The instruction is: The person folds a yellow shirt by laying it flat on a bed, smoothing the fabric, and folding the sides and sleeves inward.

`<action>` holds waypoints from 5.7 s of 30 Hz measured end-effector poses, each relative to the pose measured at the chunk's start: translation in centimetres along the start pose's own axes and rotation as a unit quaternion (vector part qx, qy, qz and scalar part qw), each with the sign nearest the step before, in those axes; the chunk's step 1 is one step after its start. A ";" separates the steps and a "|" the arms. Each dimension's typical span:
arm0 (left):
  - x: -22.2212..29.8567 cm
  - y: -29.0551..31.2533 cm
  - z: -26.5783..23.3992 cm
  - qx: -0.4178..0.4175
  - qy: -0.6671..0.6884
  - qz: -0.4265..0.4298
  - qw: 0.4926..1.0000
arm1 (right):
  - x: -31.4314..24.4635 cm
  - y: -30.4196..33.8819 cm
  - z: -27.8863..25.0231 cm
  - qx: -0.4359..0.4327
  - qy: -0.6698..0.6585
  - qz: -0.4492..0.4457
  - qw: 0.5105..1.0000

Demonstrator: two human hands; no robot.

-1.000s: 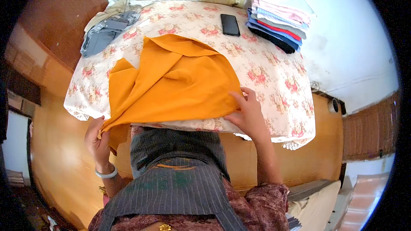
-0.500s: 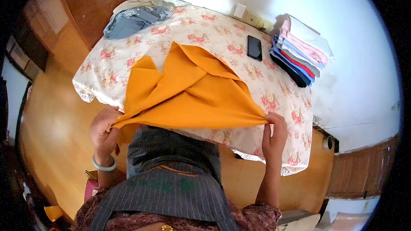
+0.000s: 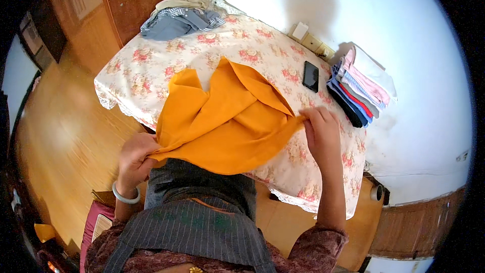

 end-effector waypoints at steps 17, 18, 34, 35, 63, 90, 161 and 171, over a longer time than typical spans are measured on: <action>-0.5 1.1 1.1 -0.007 0.014 -0.021 1.000 | -6.9 -17.4 23.8 -0.050 -0.005 -0.072 0.996; -0.7 1.1 1.0 -0.003 0.018 -0.022 1.000 | -6.5 -17.6 24.1 -0.050 -0.004 -0.072 0.996; -2.9 0.0 -1.3 0.051 0.008 -0.030 0.998 | 10.3 1.6 8.6 0.109 -0.235 0.147 0.955; -3.0 0.5 -1.0 0.053 0.003 -0.051 0.997 | 10.5 3.6 8.4 0.107 -0.231 0.163 0.953; -2.1 2.5 -0.1 0.016 -0.043 -0.097 0.994 | 9.9 1.2 13.2 -0.114 -0.288 0.254 0.916; -2.2 1.8 0.1 0.012 -0.029 -0.090 0.995 | 10.0 9.3 11.5 -0.145 -0.369 0.269 0.878; 1.7 -21.3 -10.8 -0.134 -0.098 0.023 0.986 | 11.3 -1.2 -3.6 0.009 -0.447 0.144 0.883; 0.3 -22.7 -12.3 -0.110 -0.080 0.013 0.991 | 10.2 -0.8 -5.2 0.060 -0.498 0.162 0.850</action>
Point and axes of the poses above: each hand's wrist, its own y-axis away from the middle knuckle, its own z-axis out of the palm, x = y × z, the point moved 8 cm from there along -y, towards the middle knuckle, and after that the axes turned 8 degrees about y, right-handed, at the moved point
